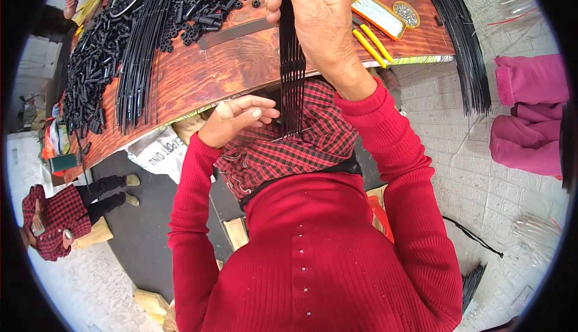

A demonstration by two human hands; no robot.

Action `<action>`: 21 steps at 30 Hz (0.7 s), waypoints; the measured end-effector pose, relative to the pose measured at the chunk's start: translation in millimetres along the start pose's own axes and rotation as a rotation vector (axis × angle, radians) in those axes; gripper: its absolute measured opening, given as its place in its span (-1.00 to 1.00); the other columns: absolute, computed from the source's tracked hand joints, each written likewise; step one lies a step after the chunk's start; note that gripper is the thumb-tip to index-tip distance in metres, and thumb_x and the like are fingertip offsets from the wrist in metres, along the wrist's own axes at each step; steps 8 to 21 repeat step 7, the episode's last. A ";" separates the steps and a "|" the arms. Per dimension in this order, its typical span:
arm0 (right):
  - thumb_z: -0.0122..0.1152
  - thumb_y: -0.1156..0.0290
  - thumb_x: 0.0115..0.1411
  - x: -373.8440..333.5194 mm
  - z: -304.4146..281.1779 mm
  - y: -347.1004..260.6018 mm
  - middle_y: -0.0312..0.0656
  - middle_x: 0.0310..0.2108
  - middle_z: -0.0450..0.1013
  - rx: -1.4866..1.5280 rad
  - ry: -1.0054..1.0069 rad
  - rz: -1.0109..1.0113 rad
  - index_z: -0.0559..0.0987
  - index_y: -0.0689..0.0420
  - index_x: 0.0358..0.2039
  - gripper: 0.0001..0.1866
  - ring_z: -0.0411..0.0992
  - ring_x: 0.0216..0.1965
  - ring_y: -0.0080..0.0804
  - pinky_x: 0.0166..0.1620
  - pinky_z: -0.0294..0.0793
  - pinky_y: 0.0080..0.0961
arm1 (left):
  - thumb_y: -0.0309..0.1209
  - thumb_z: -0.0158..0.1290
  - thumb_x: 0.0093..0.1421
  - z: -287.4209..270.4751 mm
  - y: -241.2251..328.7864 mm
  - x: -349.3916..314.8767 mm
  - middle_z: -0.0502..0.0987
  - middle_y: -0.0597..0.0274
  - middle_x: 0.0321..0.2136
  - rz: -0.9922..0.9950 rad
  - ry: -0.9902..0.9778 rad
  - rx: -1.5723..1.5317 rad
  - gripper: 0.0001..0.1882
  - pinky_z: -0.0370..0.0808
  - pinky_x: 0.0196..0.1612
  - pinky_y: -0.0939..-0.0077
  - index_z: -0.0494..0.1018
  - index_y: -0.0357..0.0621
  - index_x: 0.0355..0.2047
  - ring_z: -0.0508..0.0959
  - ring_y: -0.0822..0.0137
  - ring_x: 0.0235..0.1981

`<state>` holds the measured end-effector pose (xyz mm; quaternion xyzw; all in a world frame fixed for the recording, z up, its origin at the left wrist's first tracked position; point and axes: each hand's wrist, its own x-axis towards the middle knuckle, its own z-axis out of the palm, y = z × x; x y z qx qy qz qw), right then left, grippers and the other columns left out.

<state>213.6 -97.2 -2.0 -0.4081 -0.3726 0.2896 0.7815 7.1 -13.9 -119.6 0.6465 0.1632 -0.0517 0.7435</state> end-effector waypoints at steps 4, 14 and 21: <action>0.01 0.11 0.43 -13.6 -0.3 10.9 -0.39 -0.62 0.37 -0.271 0.010 -0.129 0.52 0.21 -0.34 -0.61 0.34 -0.54 -0.68 -0.43 0.33 -0.67 | -0.26 0.01 0.39 6.4 -13.6 3.5 0.60 0.11 -0.05 0.005 -0.001 -0.005 -0.57 0.50 0.04 0.44 0.40 -0.28 0.15 0.58 0.34 -0.04; -0.05 0.23 0.43 -21.4 -5.2 35.0 -0.32 -0.59 0.40 -0.344 -0.014 -0.152 0.53 0.24 -0.23 -0.67 0.36 -0.53 -0.65 -0.39 0.37 -0.67 | -0.26 0.03 0.38 4.2 -41.8 7.1 0.60 0.16 -0.05 0.008 -0.031 -0.111 -0.59 0.50 -0.02 0.47 0.43 -0.20 0.15 0.58 0.37 -0.07; -0.05 0.23 0.43 -21.4 -5.2 35.0 -0.32 -0.59 0.40 -0.344 -0.014 -0.152 0.53 0.24 -0.23 -0.67 0.36 -0.53 -0.65 -0.39 0.37 -0.67 | -0.26 0.03 0.38 4.2 -41.8 7.1 0.60 0.16 -0.05 0.008 -0.031 -0.111 -0.59 0.50 -0.02 0.47 0.43 -0.20 0.15 0.58 0.37 -0.07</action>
